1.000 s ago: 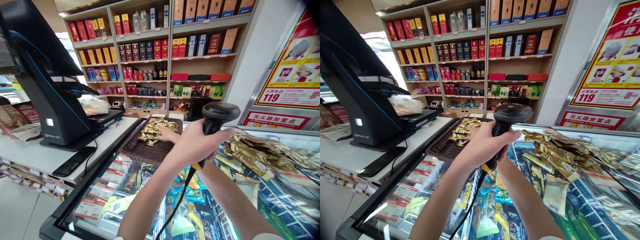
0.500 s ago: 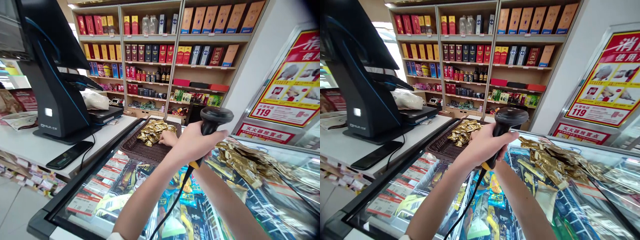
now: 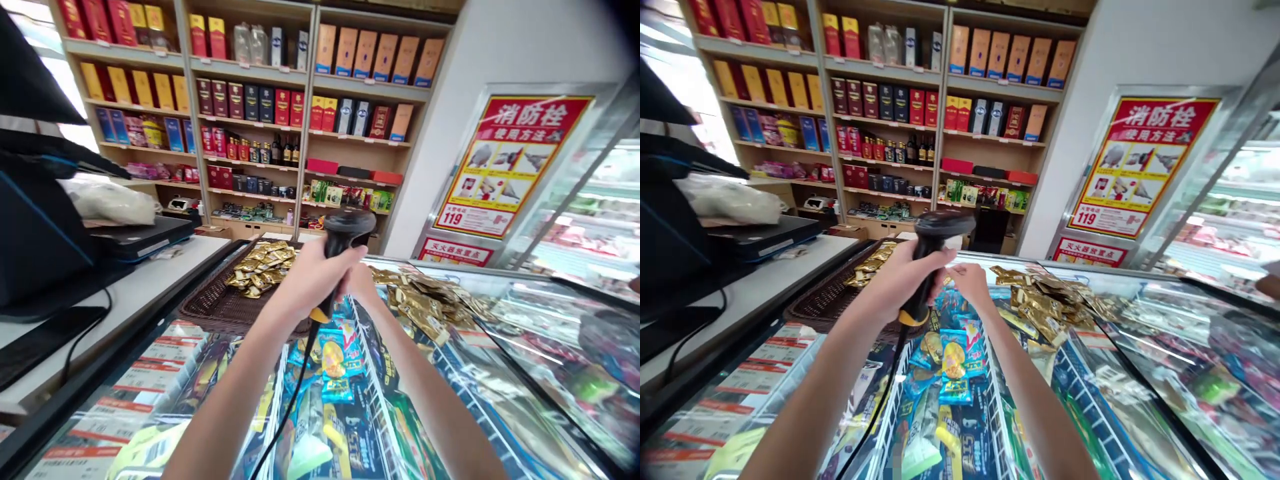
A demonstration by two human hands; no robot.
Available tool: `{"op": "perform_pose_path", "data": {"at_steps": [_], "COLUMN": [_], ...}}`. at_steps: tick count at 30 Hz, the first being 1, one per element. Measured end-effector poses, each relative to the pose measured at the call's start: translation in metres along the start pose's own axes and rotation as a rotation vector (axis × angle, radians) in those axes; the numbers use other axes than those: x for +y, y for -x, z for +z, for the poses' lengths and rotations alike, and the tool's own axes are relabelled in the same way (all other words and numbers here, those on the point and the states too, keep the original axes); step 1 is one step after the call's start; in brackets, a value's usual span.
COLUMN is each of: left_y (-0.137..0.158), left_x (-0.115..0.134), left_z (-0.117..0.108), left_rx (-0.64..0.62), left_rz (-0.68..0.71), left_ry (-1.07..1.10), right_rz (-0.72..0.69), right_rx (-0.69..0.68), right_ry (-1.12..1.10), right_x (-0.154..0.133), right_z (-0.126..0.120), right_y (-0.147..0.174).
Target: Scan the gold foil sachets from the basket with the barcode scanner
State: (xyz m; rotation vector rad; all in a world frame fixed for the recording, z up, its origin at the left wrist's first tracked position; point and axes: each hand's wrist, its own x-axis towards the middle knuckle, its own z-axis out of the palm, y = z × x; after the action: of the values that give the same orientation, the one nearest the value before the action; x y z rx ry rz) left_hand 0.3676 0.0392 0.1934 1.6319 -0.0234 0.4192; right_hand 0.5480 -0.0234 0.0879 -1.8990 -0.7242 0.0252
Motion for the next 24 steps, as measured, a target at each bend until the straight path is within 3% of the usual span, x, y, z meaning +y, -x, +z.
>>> {"op": "perform_pose_path", "data": {"at_steps": [8,12,18,24], "left_y": [-0.004,-0.008,-0.008,-0.011], "left_x": [0.006,0.002,0.000,-0.006], "left_z": [0.000,0.000,0.006,0.008], "left_rx": [0.037,0.054,0.025,-0.016], "left_rz": [-0.073,-0.088,-0.111,-0.122], "left_ry": [-0.065,-0.083,-0.085,-0.070], "right_rz": [0.049,0.035,-0.107,-0.153], "right_rx": [0.189,0.292,0.363,0.432], "right_ry": [-0.449,-0.553,-0.635,-0.660], "right_x": [-0.001,-0.007,-0.004,-0.007], "right_z": [-0.055,-0.079,-0.086,-0.087], "right_y": [-0.019,-0.018,-0.021,-0.022]}}
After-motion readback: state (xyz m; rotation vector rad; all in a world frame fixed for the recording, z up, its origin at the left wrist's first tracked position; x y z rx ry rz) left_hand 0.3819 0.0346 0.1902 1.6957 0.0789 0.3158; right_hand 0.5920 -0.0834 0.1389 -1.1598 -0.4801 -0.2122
